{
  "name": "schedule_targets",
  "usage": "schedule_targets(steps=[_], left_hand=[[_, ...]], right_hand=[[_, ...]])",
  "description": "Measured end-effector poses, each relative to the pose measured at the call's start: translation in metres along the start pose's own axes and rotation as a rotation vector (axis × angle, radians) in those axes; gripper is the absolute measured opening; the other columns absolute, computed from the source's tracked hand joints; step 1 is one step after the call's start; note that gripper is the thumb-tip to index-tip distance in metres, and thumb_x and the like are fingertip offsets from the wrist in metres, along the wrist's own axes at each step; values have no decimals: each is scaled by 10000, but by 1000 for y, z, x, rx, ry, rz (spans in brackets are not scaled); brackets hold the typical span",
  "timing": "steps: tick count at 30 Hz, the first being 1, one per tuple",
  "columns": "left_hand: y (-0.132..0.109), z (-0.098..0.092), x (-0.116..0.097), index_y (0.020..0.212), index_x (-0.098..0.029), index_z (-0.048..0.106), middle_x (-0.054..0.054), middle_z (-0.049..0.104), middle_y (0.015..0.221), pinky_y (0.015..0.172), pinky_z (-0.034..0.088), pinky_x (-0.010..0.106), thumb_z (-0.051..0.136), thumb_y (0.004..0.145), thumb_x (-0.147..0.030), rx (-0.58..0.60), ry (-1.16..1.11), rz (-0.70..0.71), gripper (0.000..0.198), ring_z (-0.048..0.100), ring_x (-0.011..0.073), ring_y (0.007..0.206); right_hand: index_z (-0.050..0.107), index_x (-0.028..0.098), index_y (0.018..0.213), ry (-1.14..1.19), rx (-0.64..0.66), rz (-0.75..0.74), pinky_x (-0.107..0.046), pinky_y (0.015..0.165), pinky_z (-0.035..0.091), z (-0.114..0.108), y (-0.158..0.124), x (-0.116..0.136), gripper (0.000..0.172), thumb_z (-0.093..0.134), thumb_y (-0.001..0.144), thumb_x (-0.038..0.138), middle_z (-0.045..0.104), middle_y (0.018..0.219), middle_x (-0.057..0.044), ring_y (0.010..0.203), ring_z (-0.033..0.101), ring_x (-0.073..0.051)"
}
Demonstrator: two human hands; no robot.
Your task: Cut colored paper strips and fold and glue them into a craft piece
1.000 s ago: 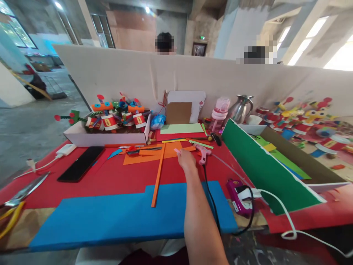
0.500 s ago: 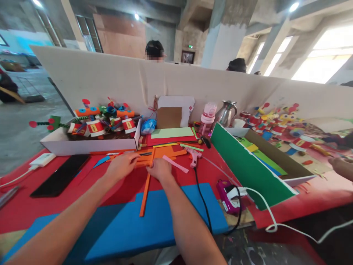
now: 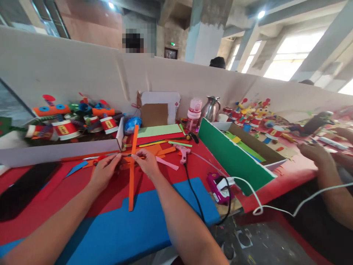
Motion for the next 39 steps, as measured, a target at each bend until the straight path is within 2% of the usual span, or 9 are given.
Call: schedule_targets(steps=[4, 10, 13, 17, 21, 27, 30, 35, 39], left_hand=[[2, 5, 0, 789, -135, 658, -33, 517, 522, 433, 317, 210, 639, 674, -578, 102, -39, 3, 458, 424, 86, 445], [4, 3, 5, 705, -145, 611, -51, 498, 474, 421, 281, 208, 721, 616, -499, 95, -110, -17, 381, 395, 65, 412], [5, 1, 4, 676, -143, 593, -46, 518, 475, 429, 303, 206, 734, 609, -458, 64, -142, -6, 351, 414, 64, 419], [6, -2, 1, 681, -146, 585, -48, 532, 484, 444, 339, 207, 738, 605, -418, 34, -150, 0, 321, 441, 69, 432], [5, -1, 0, 698, -143, 589, -45, 549, 510, 449, 345, 211, 739, 602, -395, 62, -134, -13, 309, 446, 70, 438], [2, 3, -2, 686, -142, 617, -30, 579, 562, 504, 381, 214, 732, 594, -347, 104, -91, -10, 253, 471, 78, 496], [3, 1, -3, 678, -149, 618, -29, 581, 584, 525, 392, 218, 713, 601, -337, 58, -54, 33, 224, 482, 86, 523], [5, 2, -1, 686, -151, 624, -13, 597, 622, 565, 428, 233, 688, 625, -337, 89, -9, 88, 206, 521, 109, 568], [4, 0, -8, 711, -160, 663, 27, 642, 689, 622, 462, 261, 626, 693, -291, 60, 103, 269, 136, 570, 146, 641]], right_hand=[[495, 214, 698, -64, 29, -77, -242, 621, 454, 6, 2, -3, 325, 721, 624, 435, 556, 666, 42, 629, 542, -112], [469, 217, 762, -84, 49, -52, -238, 605, 441, 9, 2, -6, 381, 758, 576, 381, 564, 651, 60, 618, 564, -110], [527, 199, 779, -15, 128, 45, -231, 593, 431, 12, -1, -7, 310, 704, 635, 408, 583, 647, 48, 594, 551, -97], [581, 173, 664, -49, 237, 185, -218, 509, 365, 16, -6, -10, 253, 620, 714, 418, 542, 527, 47, 478, 471, -75], [594, 173, 648, -94, 207, 186, -210, 482, 324, 14, -7, -9, 181, 635, 699, 342, 507, 459, 67, 434, 429, -69], [573, 177, 629, -85, 141, 150, -205, 468, 308, 13, -3, -10, 186, 613, 705, 343, 493, 443, 71, 423, 418, -66], [584, 176, 648, -83, 143, 176, -207, 463, 305, 14, -3, -13, 180, 598, 710, 345, 498, 448, 68, 420, 419, -68], [594, 176, 641, -55, 151, 151, -201, 479, 319, 13, -2, -14, 163, 623, 677, 333, 496, 472, 72, 445, 417, -64], [593, 176, 651, 61, 145, 190, -190, 479, 329, 12, -4, -13, 180, 643, 682, 346, 516, 519, 67, 470, 439, -61]])
Point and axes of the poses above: each hand's wrist, its own y-axis towards the middle knuckle, its own z-axis out of the palm, x = y × z, the point moved 4 cm from there along y, towards the middle knuckle
